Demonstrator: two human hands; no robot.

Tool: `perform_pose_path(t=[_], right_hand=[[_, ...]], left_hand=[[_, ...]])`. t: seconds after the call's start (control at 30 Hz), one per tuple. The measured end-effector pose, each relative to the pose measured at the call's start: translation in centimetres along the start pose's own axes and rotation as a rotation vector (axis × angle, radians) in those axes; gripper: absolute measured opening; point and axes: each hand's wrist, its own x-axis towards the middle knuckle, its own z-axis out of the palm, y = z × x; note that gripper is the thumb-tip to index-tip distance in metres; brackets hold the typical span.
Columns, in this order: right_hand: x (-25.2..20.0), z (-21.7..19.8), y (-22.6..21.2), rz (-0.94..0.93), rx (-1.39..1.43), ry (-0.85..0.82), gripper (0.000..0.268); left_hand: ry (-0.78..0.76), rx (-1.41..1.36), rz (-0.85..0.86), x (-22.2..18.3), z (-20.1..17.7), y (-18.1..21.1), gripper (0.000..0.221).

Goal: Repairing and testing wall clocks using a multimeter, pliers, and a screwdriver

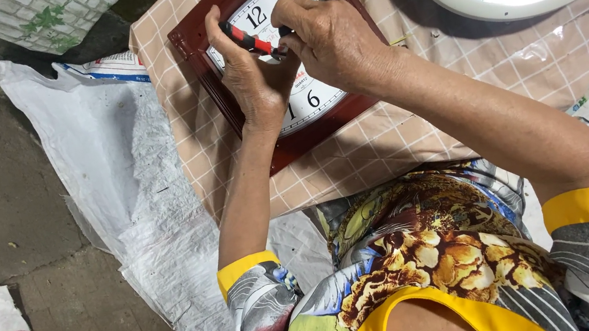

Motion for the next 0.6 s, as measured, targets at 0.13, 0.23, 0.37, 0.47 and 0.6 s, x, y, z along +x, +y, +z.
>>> perform_pose_path(t=[0.13,0.23,0.37,0.47,0.6], right_hand=[[-0.1,0.1,0.1,0.014,-0.015,-0.018,0.03],[-0.1,0.0,0.1,0.017,0.0,-0.013,0.03],[-0.2,0.3,0.2,0.011,-0.03,-0.017,0.028],[-0.3,0.5,0.0,0.007,-0.039,-0.005,0.026],[-0.5,0.6,0.0,0.017,-0.062,-0.032,0.025]], left_hand=[[-0.004,0.005,-0.007,0.0,0.0,0.9,0.088],[-0.011,0.02,-0.013,0.2,0.0,0.7,0.086],[-0.051,-0.006,0.045,0.6,-0.5,0.6,0.082],[-0.087,-0.036,0.062,0.7,-1.1,0.8,0.079],[-0.126,-0.026,0.065,1.2,-1.3,0.5,0.08]])
